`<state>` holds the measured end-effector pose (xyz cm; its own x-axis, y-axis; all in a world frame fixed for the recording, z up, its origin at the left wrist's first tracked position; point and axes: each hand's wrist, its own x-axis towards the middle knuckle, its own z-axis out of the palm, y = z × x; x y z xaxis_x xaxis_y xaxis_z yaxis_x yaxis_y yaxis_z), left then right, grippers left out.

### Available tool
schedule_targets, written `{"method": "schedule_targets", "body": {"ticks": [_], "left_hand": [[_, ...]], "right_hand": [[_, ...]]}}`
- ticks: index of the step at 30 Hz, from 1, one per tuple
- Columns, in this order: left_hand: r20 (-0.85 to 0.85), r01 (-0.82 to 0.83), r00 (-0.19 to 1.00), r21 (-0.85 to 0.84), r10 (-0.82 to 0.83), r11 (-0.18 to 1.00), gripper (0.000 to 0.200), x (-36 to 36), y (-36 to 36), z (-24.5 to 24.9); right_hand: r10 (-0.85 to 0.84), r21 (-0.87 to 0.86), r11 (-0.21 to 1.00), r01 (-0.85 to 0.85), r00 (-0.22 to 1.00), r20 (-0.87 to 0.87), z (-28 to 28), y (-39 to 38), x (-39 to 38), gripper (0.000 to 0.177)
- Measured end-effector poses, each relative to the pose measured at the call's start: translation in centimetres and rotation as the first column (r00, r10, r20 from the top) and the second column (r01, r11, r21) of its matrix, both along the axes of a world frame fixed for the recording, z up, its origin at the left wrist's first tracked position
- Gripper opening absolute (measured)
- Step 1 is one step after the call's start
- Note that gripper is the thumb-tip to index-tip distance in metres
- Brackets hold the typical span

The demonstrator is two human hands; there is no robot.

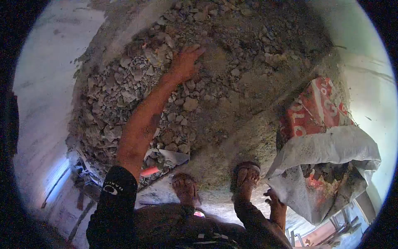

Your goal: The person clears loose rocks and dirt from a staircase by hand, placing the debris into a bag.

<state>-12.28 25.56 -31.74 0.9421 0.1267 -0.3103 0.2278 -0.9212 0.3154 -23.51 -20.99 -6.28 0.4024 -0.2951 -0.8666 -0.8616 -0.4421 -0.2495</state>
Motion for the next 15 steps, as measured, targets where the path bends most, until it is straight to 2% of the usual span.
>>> {"method": "schedule_targets", "body": {"ticks": [2,4,6,8,11,12,13,14,15], "left_hand": [[-0.107,-0.025,0.994,-0.048,0.020,0.999,0.073,0.2,-0.4,0.4],[-0.142,-0.006,0.990,-0.023,0.003,1.000,0.073,0.1,-1.1,1.2],[-0.163,0.011,0.987,0.008,-0.010,1.000,0.073,0.1,-0.7,1.4],[-0.181,0.016,0.983,0.021,-0.012,1.000,0.069,0.2,-0.7,1.5],[-0.171,0.021,0.985,0.030,-0.016,0.999,0.065,0.1,-0.7,1.8],[-0.167,0.024,0.986,0.030,-0.018,0.999,0.065,0.1,-0.6,1.1],[-0.122,-0.004,0.993,0.022,0.007,1.000,0.065,0.1,-0.6,0.4],[-0.082,-0.031,0.996,0.007,0.031,0.999,0.065,0.1,-0.7,-0.2],[-0.083,-0.030,0.996,-0.004,0.030,1.000,0.065,-0.1,-1.0,0.7]], "right_hand": [[0.018,0.026,0.999,-0.020,0.999,0.046,-0.3,-0.4,-0.1,0.034],[0.044,0.035,0.998,-0.046,0.997,0.068,-0.3,-0.2,-0.2,0.034],[0.175,0.074,0.981,-0.178,0.983,0.052,-0.9,0.2,0.0,0.035],[0.326,0.157,0.933,-0.325,0.945,0.023,-1.4,0.8,0.2,0.027],[0.705,0.133,0.690,-0.712,0.702,0.101,0.5,3.9,0.9,0.023],[0.703,0.130,0.691,-0.711,0.703,0.104,0.8,4.7,1.6,0.023],[0.853,0.213,0.458,-0.863,0.494,0.169,0.9,5.4,2.3,0.028],[0.935,0.276,0.186,-0.943,0.256,0.245,0.9,6.0,2.8,0.034],[0.938,0.275,0.189,-0.942,0.257,0.234,0.6,7.2,3.0,0.034]]}}
